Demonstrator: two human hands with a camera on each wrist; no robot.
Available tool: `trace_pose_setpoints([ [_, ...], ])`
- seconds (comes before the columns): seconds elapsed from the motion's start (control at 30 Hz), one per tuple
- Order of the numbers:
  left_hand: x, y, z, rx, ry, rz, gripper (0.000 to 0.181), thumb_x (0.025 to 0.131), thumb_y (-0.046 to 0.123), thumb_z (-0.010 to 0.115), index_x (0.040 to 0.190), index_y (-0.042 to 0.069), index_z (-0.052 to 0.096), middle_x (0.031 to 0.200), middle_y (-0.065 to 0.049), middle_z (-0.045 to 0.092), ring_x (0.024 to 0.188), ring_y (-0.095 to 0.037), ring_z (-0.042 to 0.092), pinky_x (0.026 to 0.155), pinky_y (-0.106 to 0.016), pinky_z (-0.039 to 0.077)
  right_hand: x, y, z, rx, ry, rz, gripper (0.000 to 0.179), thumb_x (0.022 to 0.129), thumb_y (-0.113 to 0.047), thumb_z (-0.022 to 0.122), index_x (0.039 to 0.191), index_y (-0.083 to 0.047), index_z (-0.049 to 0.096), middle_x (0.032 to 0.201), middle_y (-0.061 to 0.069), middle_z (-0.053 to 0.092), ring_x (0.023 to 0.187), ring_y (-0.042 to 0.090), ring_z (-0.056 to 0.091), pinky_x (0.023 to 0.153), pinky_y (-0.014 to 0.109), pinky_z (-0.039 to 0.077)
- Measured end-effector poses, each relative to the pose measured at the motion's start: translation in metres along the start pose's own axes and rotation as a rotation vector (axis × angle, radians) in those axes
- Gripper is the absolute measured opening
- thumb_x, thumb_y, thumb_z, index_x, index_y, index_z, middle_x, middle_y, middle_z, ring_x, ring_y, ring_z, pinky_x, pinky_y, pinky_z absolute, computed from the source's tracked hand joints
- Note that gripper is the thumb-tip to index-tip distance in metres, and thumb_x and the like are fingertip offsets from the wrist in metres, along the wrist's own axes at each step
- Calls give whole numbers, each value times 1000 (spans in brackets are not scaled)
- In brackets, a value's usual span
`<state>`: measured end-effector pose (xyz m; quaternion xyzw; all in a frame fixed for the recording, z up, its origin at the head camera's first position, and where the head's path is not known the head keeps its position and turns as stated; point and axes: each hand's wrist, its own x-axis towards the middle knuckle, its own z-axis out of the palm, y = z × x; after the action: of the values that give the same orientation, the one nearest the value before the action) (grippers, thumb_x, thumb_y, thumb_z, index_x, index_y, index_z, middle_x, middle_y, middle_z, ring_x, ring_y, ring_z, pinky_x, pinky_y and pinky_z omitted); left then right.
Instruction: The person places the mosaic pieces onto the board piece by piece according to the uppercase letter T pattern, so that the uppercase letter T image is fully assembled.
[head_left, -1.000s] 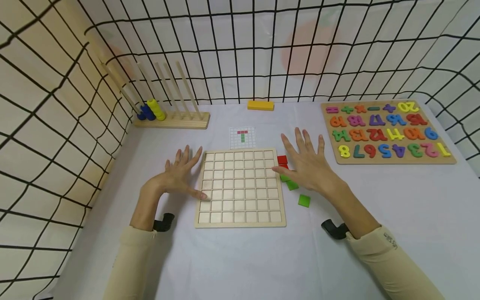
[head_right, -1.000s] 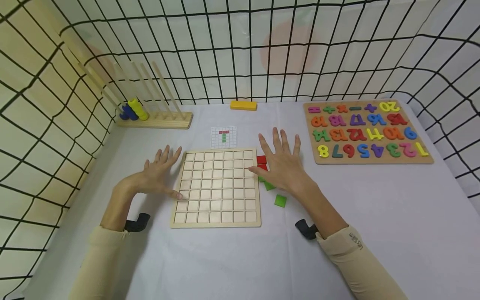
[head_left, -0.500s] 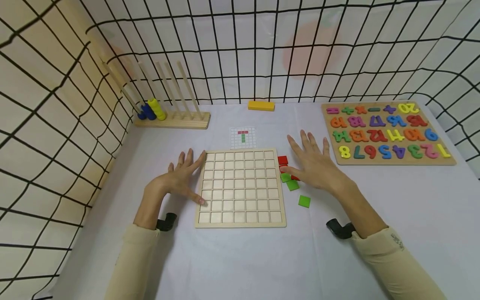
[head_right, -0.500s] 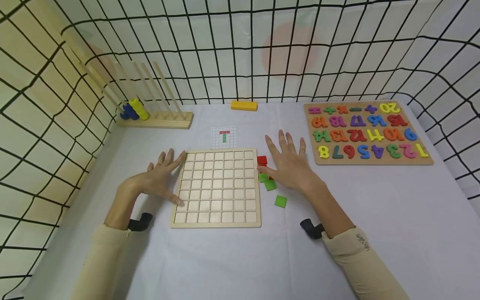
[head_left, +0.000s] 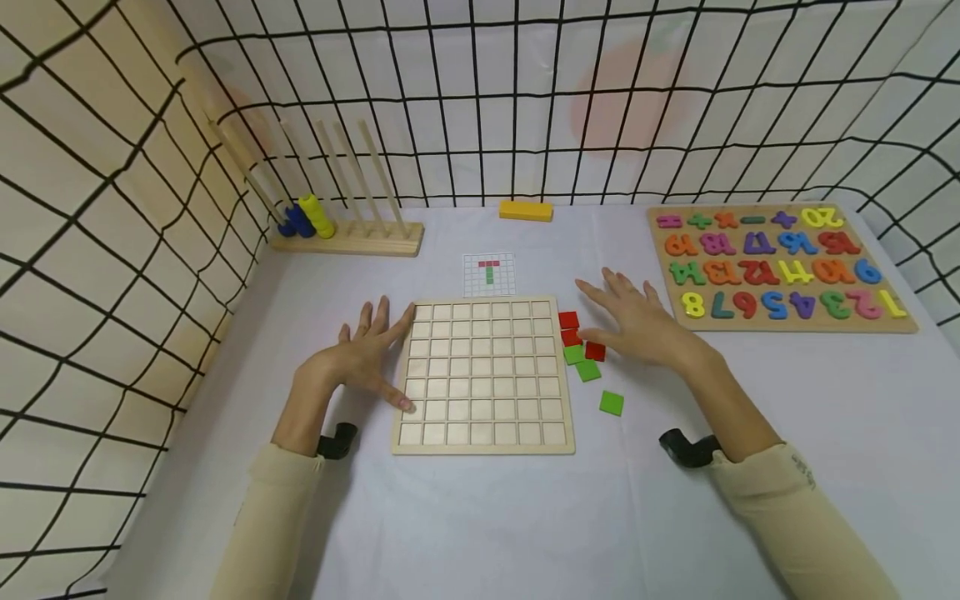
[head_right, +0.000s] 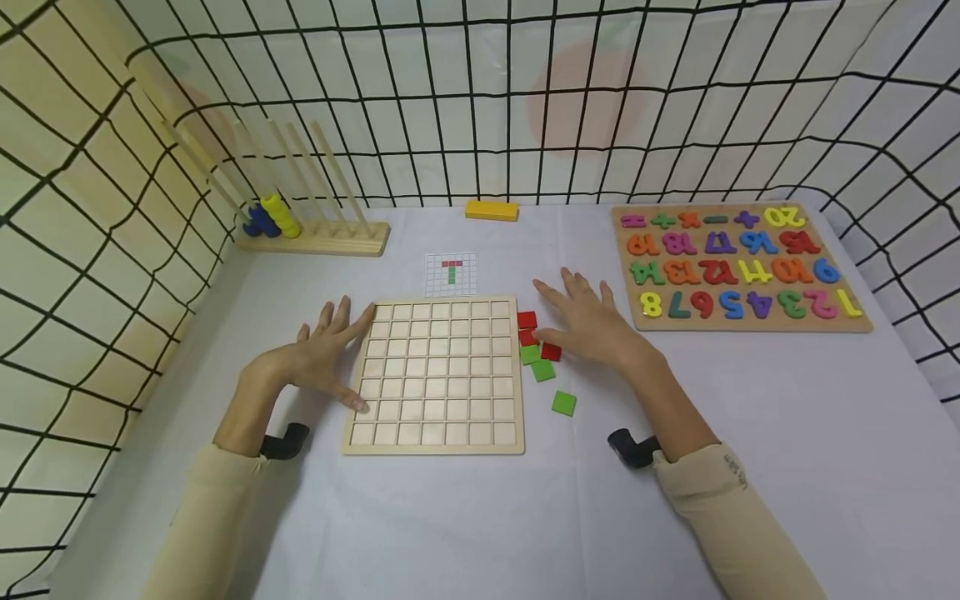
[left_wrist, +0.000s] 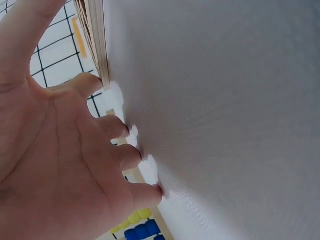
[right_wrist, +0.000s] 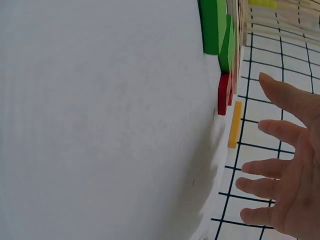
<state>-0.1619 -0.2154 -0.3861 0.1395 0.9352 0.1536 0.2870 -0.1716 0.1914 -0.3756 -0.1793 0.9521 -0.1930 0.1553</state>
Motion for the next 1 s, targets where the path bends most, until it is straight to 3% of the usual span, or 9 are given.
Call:
trace_pose_setpoints([
  [0.13,0,1,0,4,1,-5,151,63,53,96,167,21,-8,167,-25,-28,155,-48,-27,121,-76,-8,4,4,-3,29,-6,-34,75,101,-39,66,163,-15,32,170,30,14,158,50,10,125,72,3],
  [0.43,0,3,0,-11,-2,-14,151,63,51,97,167,21,-8,167,-25,-30,154,-47,-29,121,-75,-10,17,8,-5,87,10,-82,55,95,-19,75,147,-10,59,157,27,43,146,50,38,118,69,33],
  [0.63,0,2,1,-17,-5,-8,152,63,51,97,167,21,-9,166,-25,-31,154,-48,-29,120,-76,-11,26,10,-5,146,19,-64,47,91,-9,78,137,-11,68,143,23,54,134,45,47,114,65,39],
  [0.87,-1,0,2,-31,-4,-1,152,62,51,97,166,20,-10,166,-25,-32,154,-47,-30,120,-76,-12,32,9,-5,171,17,-28,46,87,-9,83,132,-14,73,128,20,59,114,36,51,91,46,46],
  [1.0,-1,0,2,-31,-2,2,152,62,50,97,166,21,-10,166,-24,-32,154,-47,-31,120,-76,-13,34,9,-5,181,16,-14,44,86,-9,84,128,-14,75,121,18,60,112,34,52,88,42,46],
])
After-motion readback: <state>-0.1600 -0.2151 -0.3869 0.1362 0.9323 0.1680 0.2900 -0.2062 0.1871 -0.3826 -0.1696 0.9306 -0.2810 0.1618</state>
